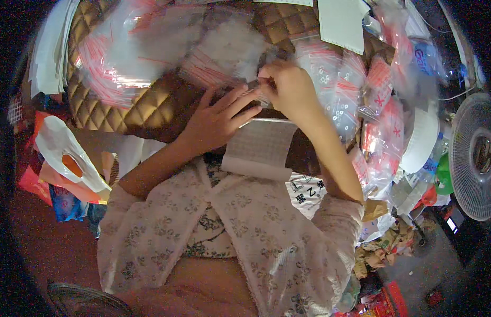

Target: The person peels adhesive labels from a backing sheet and applies them onto clear plastic bags by hand.

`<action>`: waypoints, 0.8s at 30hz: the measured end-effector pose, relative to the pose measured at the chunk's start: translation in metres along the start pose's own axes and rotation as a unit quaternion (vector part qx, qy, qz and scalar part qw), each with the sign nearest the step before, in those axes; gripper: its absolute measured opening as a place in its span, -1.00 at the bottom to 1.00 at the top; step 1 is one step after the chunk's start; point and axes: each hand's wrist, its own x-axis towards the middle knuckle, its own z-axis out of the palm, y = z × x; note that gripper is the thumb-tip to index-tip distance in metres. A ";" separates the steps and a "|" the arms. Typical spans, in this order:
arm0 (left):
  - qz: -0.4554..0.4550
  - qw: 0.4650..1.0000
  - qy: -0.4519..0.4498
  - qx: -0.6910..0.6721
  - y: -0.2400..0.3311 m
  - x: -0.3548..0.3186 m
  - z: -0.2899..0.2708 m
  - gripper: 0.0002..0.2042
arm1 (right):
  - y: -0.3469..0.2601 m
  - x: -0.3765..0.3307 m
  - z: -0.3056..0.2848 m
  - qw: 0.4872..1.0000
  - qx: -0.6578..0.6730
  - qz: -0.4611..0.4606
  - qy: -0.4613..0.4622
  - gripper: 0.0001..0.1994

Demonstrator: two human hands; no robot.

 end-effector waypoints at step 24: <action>-0.075 0.986 -0.011 -0.148 -0.005 -0.005 -0.013 -0.72 | -0.009 -0.024 -0.014 0.951 -0.259 -0.166 -0.001 -0.69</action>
